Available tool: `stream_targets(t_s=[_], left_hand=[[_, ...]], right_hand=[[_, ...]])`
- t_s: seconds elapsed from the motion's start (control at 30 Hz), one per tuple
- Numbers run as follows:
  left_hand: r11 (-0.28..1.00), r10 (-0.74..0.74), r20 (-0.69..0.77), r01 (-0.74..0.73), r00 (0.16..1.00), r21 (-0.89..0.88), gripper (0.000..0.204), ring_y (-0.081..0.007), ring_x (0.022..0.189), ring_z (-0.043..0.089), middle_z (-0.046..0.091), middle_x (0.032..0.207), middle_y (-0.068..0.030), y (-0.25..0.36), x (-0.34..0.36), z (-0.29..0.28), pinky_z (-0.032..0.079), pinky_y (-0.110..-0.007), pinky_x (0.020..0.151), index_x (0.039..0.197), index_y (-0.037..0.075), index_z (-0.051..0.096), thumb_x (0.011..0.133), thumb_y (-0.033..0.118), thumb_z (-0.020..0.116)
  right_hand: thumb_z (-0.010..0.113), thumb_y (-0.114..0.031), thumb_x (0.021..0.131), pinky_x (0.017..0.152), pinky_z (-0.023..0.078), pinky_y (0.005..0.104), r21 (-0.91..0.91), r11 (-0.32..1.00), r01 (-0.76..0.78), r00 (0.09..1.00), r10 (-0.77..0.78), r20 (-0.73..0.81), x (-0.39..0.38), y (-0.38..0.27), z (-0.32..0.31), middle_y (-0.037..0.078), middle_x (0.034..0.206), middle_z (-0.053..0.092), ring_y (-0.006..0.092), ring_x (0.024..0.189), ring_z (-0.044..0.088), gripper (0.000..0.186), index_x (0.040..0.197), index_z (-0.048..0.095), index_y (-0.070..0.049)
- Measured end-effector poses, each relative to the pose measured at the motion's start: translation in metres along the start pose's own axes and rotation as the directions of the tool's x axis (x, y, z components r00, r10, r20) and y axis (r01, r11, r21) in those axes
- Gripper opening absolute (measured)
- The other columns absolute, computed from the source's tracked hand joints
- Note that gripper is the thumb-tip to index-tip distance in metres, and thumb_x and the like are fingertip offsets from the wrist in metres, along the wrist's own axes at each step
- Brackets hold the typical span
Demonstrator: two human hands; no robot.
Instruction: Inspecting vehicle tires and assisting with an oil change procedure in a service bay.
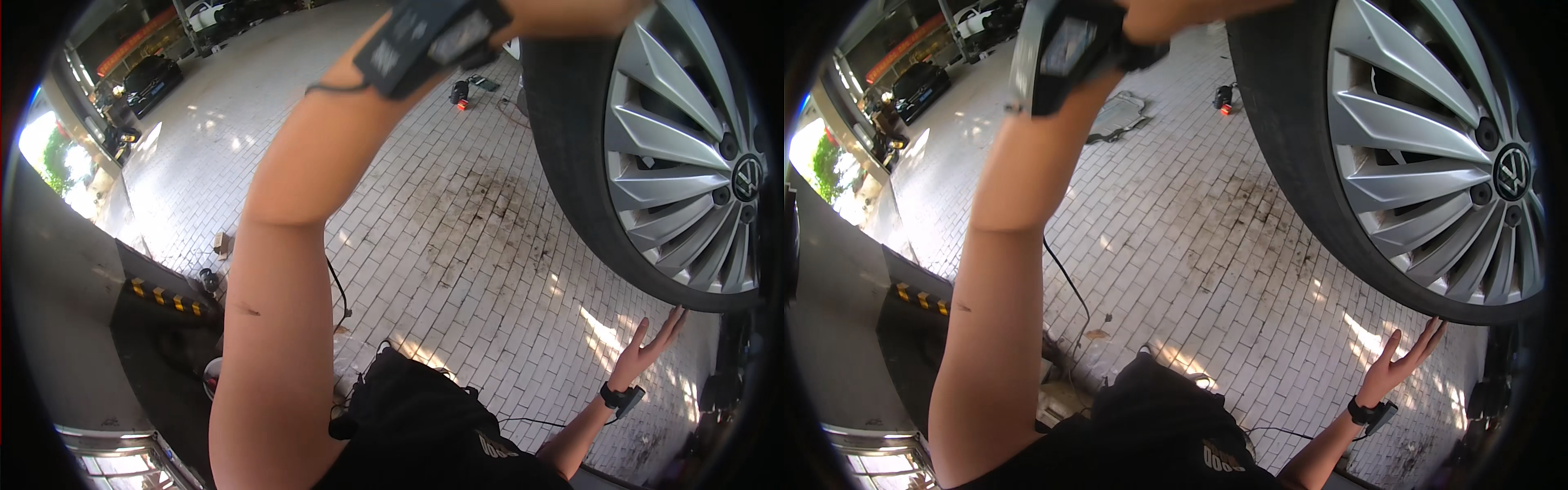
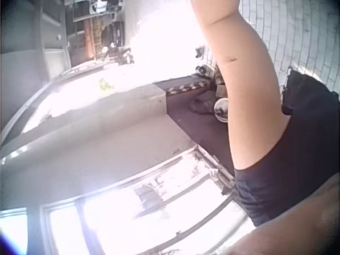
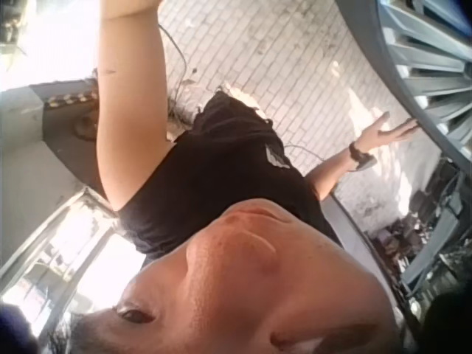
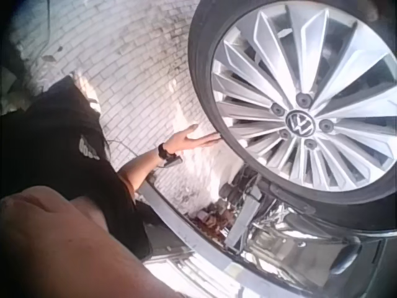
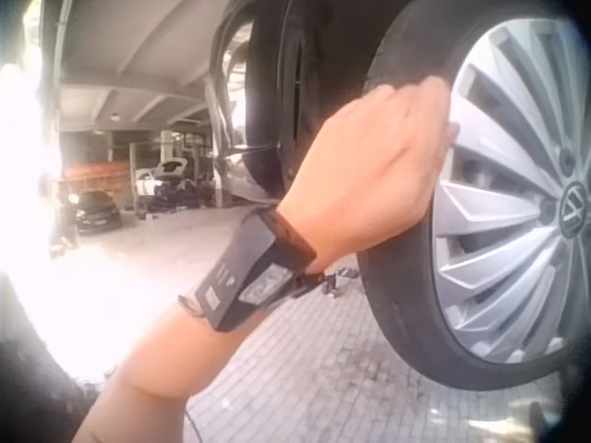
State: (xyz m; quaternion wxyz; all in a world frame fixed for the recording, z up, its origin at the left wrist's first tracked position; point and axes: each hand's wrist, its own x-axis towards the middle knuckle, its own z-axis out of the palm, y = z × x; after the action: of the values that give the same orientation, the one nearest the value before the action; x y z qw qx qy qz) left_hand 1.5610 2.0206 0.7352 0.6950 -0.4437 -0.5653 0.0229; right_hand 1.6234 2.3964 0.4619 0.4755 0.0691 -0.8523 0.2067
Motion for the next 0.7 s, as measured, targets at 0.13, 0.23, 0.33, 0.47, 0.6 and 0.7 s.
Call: stream_targets(t_s=[0.13,0.23,0.33,0.47,0.6,0.7], left_hand=[[0.966,-0.165,0.274,0.211,0.947,-0.147,0.013,-0.0186,0.057,0.05,0.046,0.059,-0.0024,0.068,-0.083,0.0,0.042,-0.032,0.049,0.069,0.009,0.05,0.075,0.018,0.056],[0.856,-0.157,0.515,0.377,0.842,-0.355,0.015,-0.0145,0.058,0.049,0.042,0.059,0.0004,0.149,-0.169,-0.027,0.043,-0.029,0.048,0.065,0.012,0.047,0.07,0.021,0.058],[0.645,-0.151,0.77,0.652,0.62,-0.398,0.022,-0.0152,0.073,0.054,0.051,0.075,-0.0015,0.24,-0.256,-0.045,0.046,-0.028,0.061,0.092,0.012,0.053,0.078,0.029,0.055],[0.343,-0.146,0.877,0.855,0.458,-0.389,0.039,-0.0226,0.096,0.052,0.05,0.102,-0.0086,0.313,-0.31,-0.076,0.046,-0.033,0.074,0.113,0.011,0.048,0.083,0.036,0.05],[0.084,-0.187,0.921,0.939,0.342,-0.332,0.036,-0.0264,0.094,0.053,0.053,0.101,-0.0092,0.356,-0.363,-0.097,0.046,-0.035,0.076,0.106,0.008,0.053,0.083,0.035,0.051],[-0.027,-0.228,0.941,0.964,0.25,-0.263,0.032,-0.0269,0.089,0.054,0.056,0.097,-0.0089,0.361,-0.388,-0.115,0.045,-0.035,0.077,0.102,0.008,0.056,0.083,0.032,0.051]], right_hand=[[0.044,-0.02,0.089,0.1,0.027,0.0427,0.009,0.998,-0.06,0.998,0.06,0.026,-0.022,0.002,-0.009,0.012,0.137,0.028,0.028,0.125,0.029,0.047,0.132,0.031,-0.008],[0.043,-0.02,0.089,0.099,0.03,0.0418,0.08,0.991,-0.109,0.993,0.106,0.051,-0.049,-0.008,-0.003,0.012,0.136,0.029,0.0276,0.124,0.032,0.046,0.132,0.032,-0.008],[0.042,-0.02,0.089,0.098,0.032,0.0409,0.105,0.96,-0.26,0.96,0.244,0.14,-0.079,-0.022,0.013,0.012,0.135,0.031,0.0279,0.121,0.035,0.044,0.131,0.033,-0.007],[0.042,-0.018,0.089,0.096,0.033,0.0397,0.151,0.909,-0.389,0.914,0.361,0.184,-0.08,-0.063,0.028,0.011,0.133,0.033,0.0276,0.118,0.038,0.043,0.129,0.034,-0.006],[0.042,-0.01,0.087,0.097,0.031,0.039,0.119,0.952,-0.283,0.953,0.264,0.149,-0.052,-0.092,0.033,0.011,0.132,0.034,0.027,0.118,0.037,0.043,0.128,0.035,-0.004],[0.043,-0.003,0.084,0.098,0.029,0.0387,0.1,0.964,-0.247,0.968,0.241,0.072,-0.039,-0.111,0.033,0.012,0.133,0.033,0.0266,0.119,0.036,0.044,0.128,0.035,-0.002]])
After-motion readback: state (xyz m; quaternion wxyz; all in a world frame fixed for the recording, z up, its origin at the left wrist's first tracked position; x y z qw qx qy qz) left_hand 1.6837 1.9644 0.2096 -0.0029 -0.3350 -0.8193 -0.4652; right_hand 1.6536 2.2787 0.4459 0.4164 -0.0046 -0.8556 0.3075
